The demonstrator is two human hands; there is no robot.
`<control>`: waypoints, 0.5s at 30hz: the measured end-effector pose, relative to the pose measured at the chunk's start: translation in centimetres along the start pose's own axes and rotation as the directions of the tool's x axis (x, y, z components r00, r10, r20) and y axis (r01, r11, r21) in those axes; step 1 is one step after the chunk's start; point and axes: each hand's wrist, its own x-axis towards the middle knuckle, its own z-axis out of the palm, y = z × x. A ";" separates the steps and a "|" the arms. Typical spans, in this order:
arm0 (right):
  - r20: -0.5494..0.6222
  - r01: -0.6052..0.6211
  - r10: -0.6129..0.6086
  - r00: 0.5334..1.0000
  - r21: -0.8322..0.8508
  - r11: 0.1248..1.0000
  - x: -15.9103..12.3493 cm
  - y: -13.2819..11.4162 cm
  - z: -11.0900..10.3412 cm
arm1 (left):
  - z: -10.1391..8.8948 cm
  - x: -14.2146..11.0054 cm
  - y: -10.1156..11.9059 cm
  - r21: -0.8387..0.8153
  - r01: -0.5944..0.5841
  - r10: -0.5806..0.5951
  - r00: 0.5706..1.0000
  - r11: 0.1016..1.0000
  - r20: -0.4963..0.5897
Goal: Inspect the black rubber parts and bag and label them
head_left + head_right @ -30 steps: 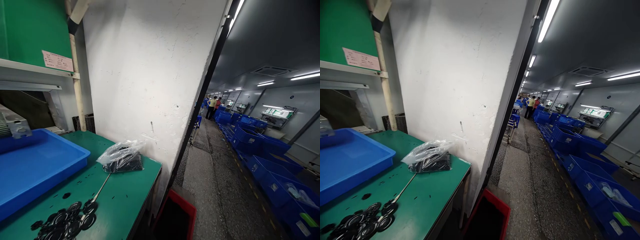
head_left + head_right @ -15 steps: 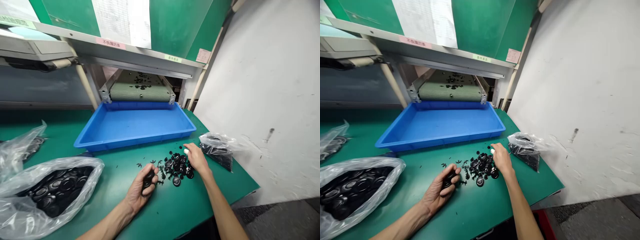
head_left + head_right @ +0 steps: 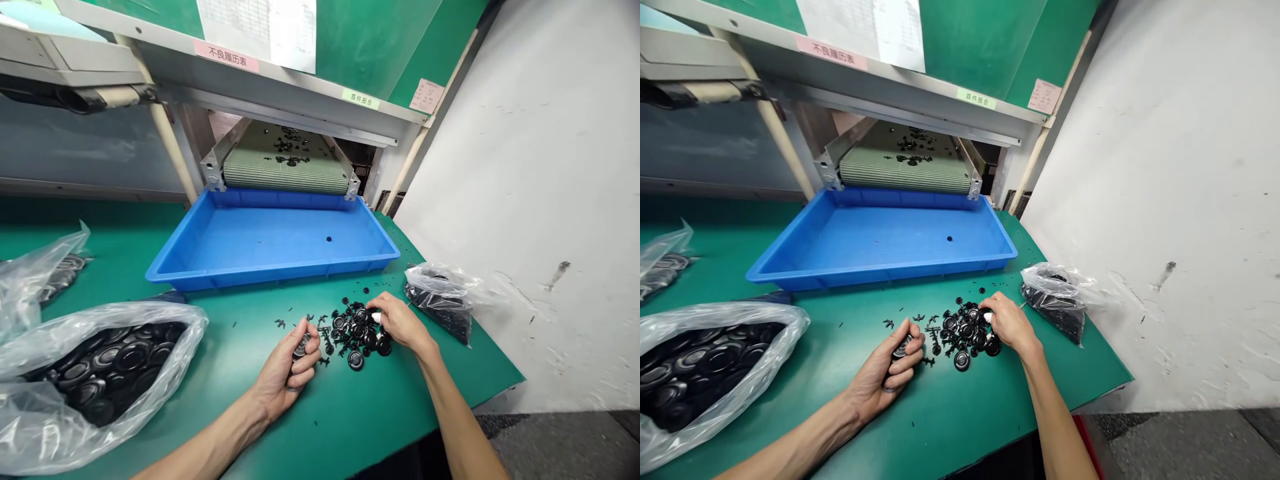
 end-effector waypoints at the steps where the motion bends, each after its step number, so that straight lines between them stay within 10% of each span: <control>1: -0.013 -0.004 0.004 1.000 0.023 1.000 0.1 -0.1 0.0 | 0.1 0.0 0.0 0.010 -0.007 0.007 1.000 1.000 0.001; 10: -0.213 0.051 -0.008 0.977 0.199 0.979 -1.3 -0.8 0.2 | 0.3 -0.4 -0.4 0.188 -0.063 0.048 0.995 0.980 0.084; 15: -0.231 -0.058 0.216 0.949 0.544 0.837 -1.5 -2.7 1.5 | 0.4 -0.6 -0.7 0.290 -0.094 0.067 0.993 0.952 0.100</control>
